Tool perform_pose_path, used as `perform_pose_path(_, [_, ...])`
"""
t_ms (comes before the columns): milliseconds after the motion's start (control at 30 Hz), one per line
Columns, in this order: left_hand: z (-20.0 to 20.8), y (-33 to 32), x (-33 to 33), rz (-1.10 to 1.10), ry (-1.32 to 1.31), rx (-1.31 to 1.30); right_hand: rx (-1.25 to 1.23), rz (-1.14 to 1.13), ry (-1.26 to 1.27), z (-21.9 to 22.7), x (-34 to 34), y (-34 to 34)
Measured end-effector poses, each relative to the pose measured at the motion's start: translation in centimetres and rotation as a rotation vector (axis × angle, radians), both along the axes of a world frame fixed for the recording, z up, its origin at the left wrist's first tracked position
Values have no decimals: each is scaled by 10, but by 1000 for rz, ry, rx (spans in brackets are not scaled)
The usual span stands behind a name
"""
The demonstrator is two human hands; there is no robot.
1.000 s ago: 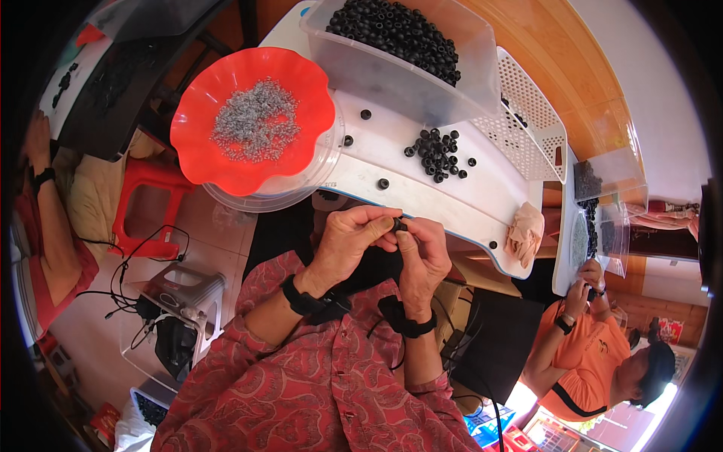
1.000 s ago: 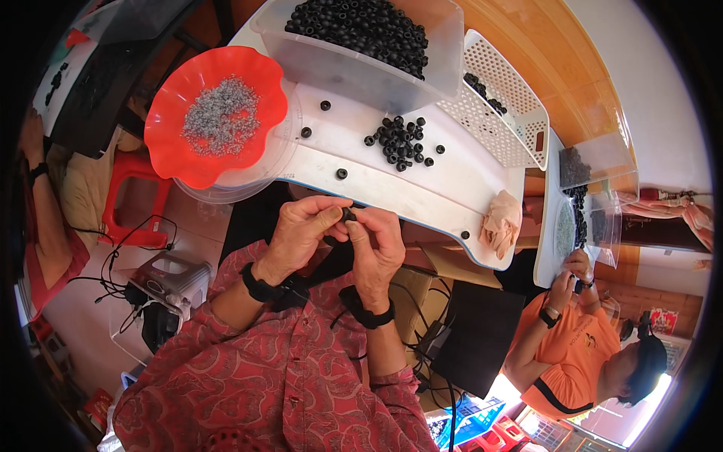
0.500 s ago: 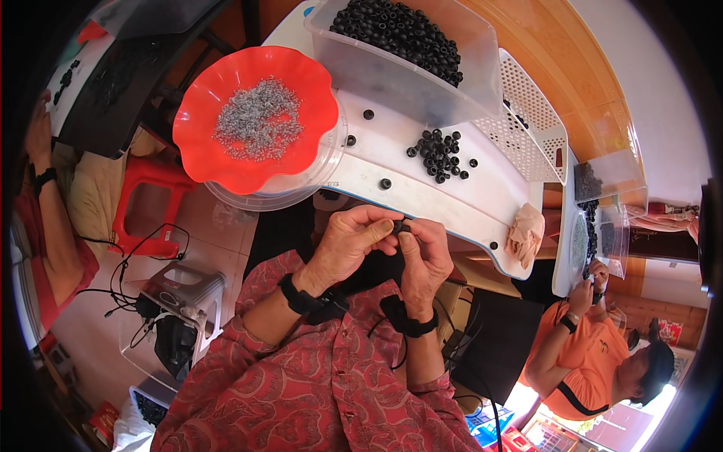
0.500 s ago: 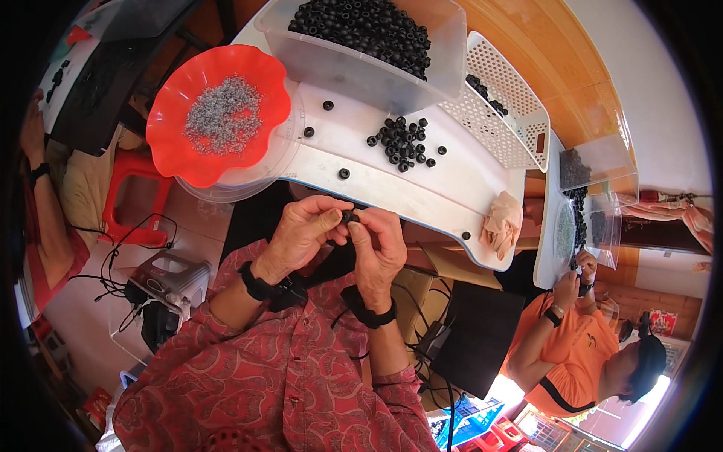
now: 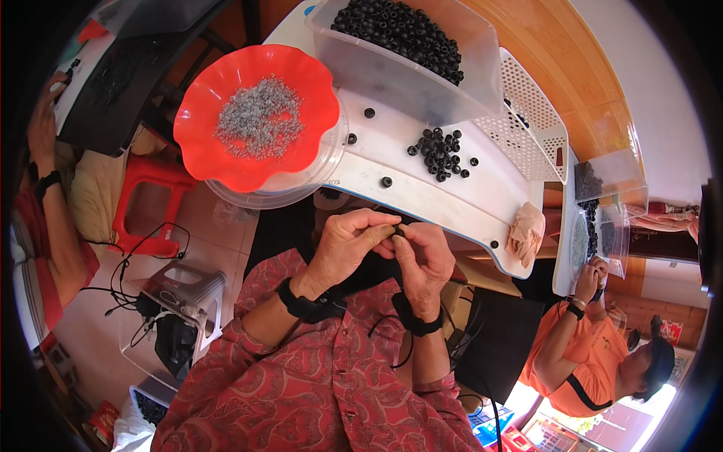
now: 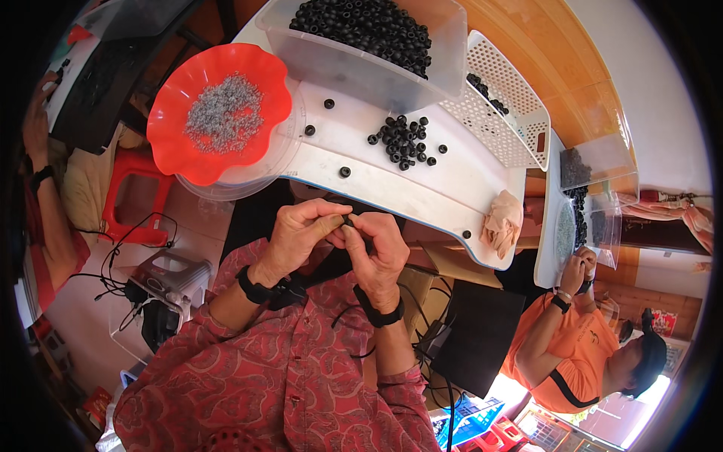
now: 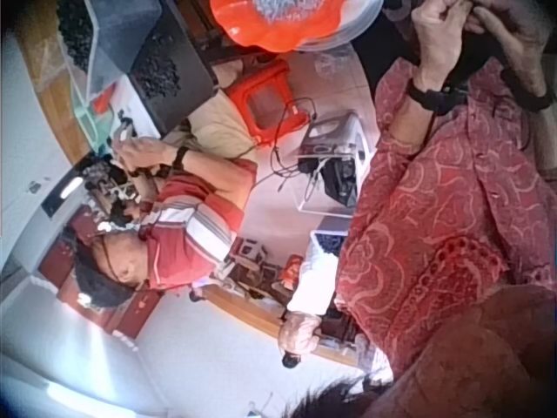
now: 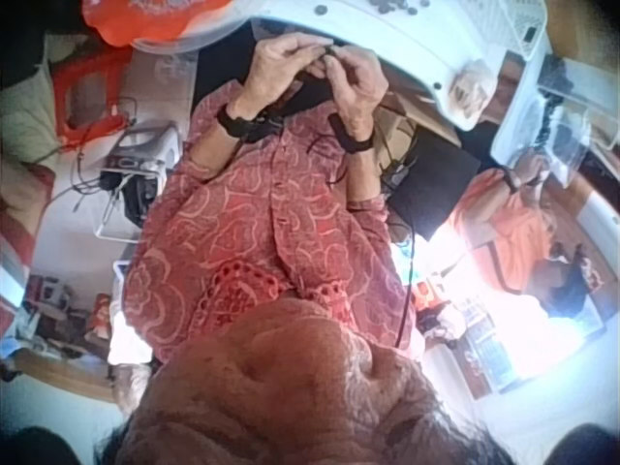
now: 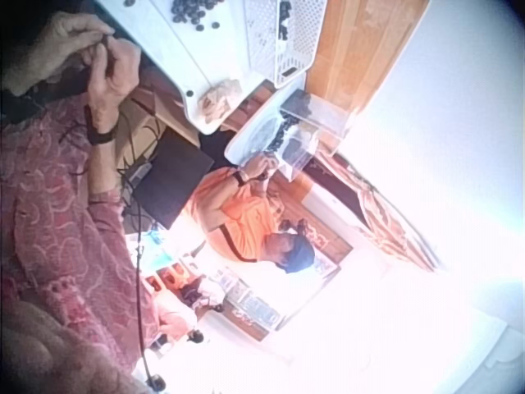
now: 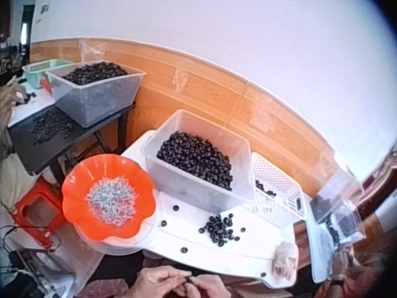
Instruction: The recorder is assembling small black plastic rings with silver metallic inserts at a workstation.
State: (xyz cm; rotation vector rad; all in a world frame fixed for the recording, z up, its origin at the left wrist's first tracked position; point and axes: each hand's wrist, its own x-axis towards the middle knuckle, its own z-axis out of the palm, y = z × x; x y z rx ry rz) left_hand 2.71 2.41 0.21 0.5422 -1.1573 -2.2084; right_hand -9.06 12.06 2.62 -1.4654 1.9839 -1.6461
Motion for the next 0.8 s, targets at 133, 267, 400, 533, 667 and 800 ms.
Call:
perform_pose_path(133, [9, -1, 2, -26, -25, 23, 2, 2, 39, 4, 1, -1])
perform_pose_path(267, [14, 1, 2, 18, -15, 71, 26, 24, 127, 5, 1, -2])
perform_pose_path(400, [12, -1, 1, -43, -75, 17, 65, 6, 197, 9, 3, 0])
perform_pose_path(533, [12, -3, 1, -72, -123, 8, 98, 7, 209, 11, 7, 1])
perform_pose_path(667, [6, -4, 1, -100, -98, 61, 120, -7, 212, 12, 9, 2])
perform_pose_path(800, [9, -6, 0, -113, -100, 58, 94, -4, 140, 7, 7, 4])
